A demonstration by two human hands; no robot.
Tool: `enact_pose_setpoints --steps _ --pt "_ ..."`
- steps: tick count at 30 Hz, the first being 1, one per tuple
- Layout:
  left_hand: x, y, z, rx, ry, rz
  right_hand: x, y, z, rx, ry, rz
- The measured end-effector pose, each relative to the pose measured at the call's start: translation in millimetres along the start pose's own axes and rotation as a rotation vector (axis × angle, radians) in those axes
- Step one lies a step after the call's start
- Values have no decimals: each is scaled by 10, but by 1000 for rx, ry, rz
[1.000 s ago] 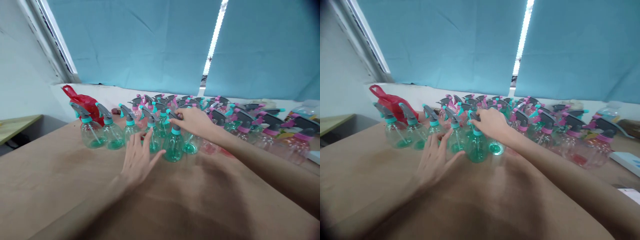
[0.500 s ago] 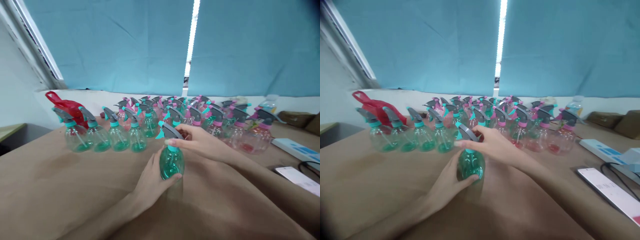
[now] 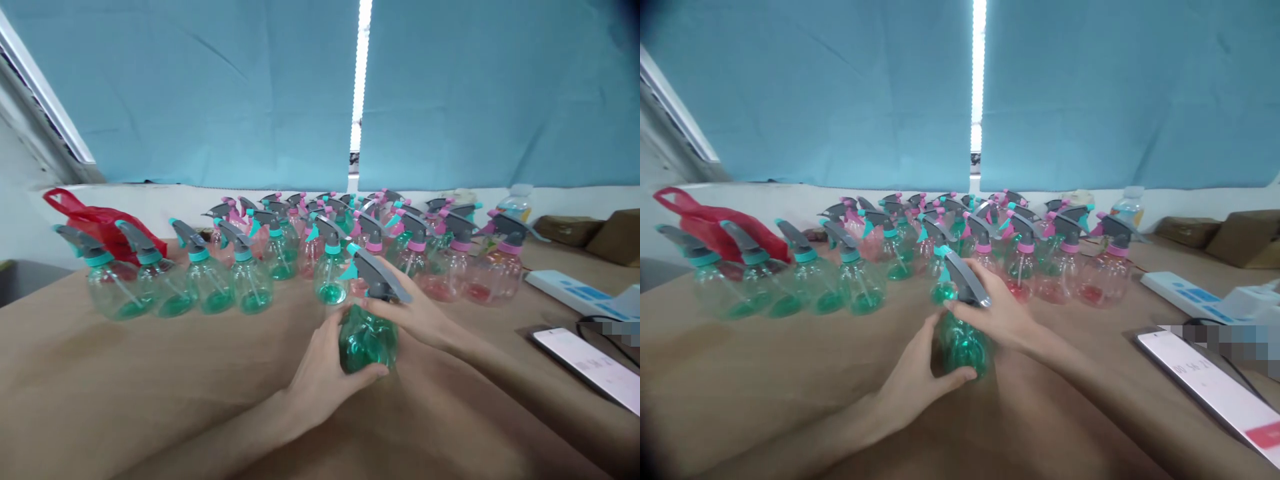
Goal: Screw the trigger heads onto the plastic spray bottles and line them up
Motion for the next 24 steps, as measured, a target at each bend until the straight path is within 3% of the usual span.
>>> enact_pose_setpoints --steps 5,10,24 --pt "-111 -33 -85 53 -64 -8 -22 45 59 -54 62 42" --pt "-117 -6 -54 19 -89 -36 -54 72 39 -136 -10 55" --pt "-37 -242 -83 -291 -246 73 -53 225 102 244 114 -15"
Point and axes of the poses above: each hand's wrist, its own x-axis away from the middle knuckle, its own z-axis out of the back of the hand, y = z × x, the point moved 10 cm from there along -x, towards the middle knuckle, and after that the axes turned 9 degrees about -y, right-handed, at the moved point
